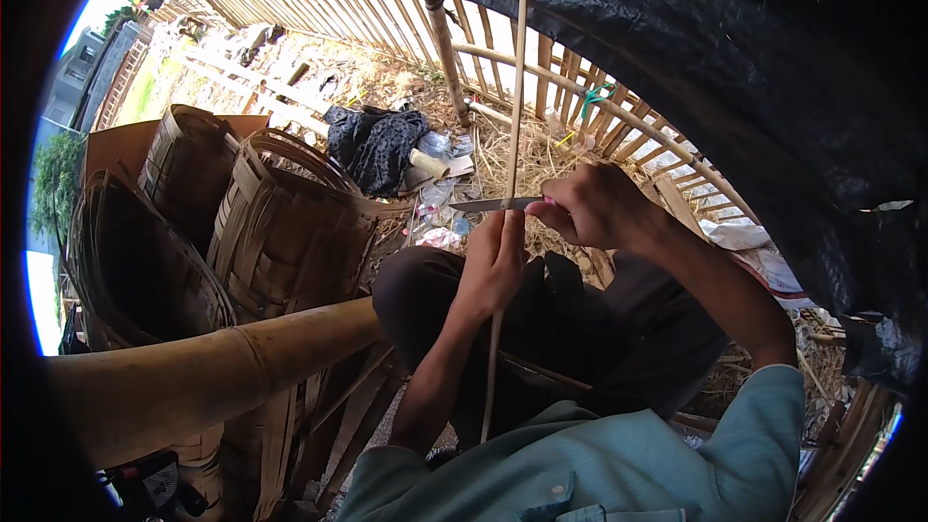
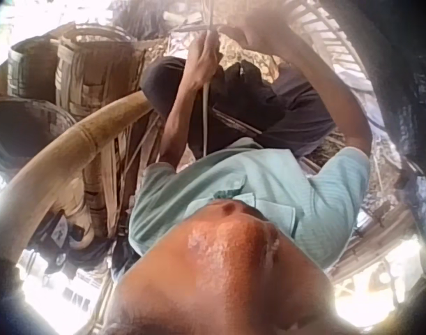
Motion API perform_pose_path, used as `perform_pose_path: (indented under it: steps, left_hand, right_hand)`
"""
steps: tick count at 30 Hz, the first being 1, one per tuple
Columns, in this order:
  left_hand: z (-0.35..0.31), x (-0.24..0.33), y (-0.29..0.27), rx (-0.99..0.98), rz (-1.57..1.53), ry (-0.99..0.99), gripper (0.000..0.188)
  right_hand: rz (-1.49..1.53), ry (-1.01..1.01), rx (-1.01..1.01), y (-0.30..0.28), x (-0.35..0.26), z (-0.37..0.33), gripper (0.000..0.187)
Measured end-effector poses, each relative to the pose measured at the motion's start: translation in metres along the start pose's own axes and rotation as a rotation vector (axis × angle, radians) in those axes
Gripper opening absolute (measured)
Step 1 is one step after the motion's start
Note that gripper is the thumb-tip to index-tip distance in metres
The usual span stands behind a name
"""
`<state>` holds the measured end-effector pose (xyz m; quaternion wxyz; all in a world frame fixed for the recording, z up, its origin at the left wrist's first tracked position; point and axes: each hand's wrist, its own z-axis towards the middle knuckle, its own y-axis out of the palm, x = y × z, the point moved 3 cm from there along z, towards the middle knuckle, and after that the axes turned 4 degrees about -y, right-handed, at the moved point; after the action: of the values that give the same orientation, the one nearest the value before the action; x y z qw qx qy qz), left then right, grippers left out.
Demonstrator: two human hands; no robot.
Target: The person uses a knife to shave and smooth thin layers off a wooden strip by holding it against a vertical wooden pole.
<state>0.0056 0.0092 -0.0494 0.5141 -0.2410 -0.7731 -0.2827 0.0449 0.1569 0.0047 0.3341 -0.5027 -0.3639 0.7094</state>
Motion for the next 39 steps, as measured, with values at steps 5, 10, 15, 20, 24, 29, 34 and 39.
perform_pose_path:
  steps: [5,10,15,20,24,29,34,39]
  left_hand:
    - [-0.001,0.006,-0.003,0.158,0.464,0.113,0.034]
    - [-0.01,0.011,0.011,0.092,0.449,0.077,0.032]
    - [-0.001,0.012,0.008,0.188,0.484,0.152,0.028]
    - [-0.002,0.015,0.011,0.095,0.113,-0.004,0.023]
    - [-0.004,0.023,0.016,0.02,-0.04,-0.003,0.019]
    - [-0.002,0.018,0.007,0.012,-0.041,0.069,0.012]
    - [-0.006,0.023,0.008,0.118,0.174,0.126,0.021]
    - [-0.005,0.018,0.009,0.145,0.164,0.107,0.022]
  right_hand:
    - [-0.098,-0.06,0.079,0.005,0.001,-0.002,0.045]
    - [-0.127,0.302,0.115,-0.027,0.042,0.013,0.057]
    - [-0.05,0.185,0.2,-0.011,0.05,0.006,0.057]
    - [-0.034,0.161,0.047,-0.014,0.032,0.003,0.053]
    - [-0.006,0.045,-0.033,-0.005,0.013,0.0,0.042]
    - [-0.058,0.007,-0.054,0.006,0.002,-0.007,0.05]
    - [-0.106,0.005,-0.014,0.015,0.005,-0.008,0.053]
    - [-0.221,0.013,0.151,0.012,0.009,-0.003,0.05]
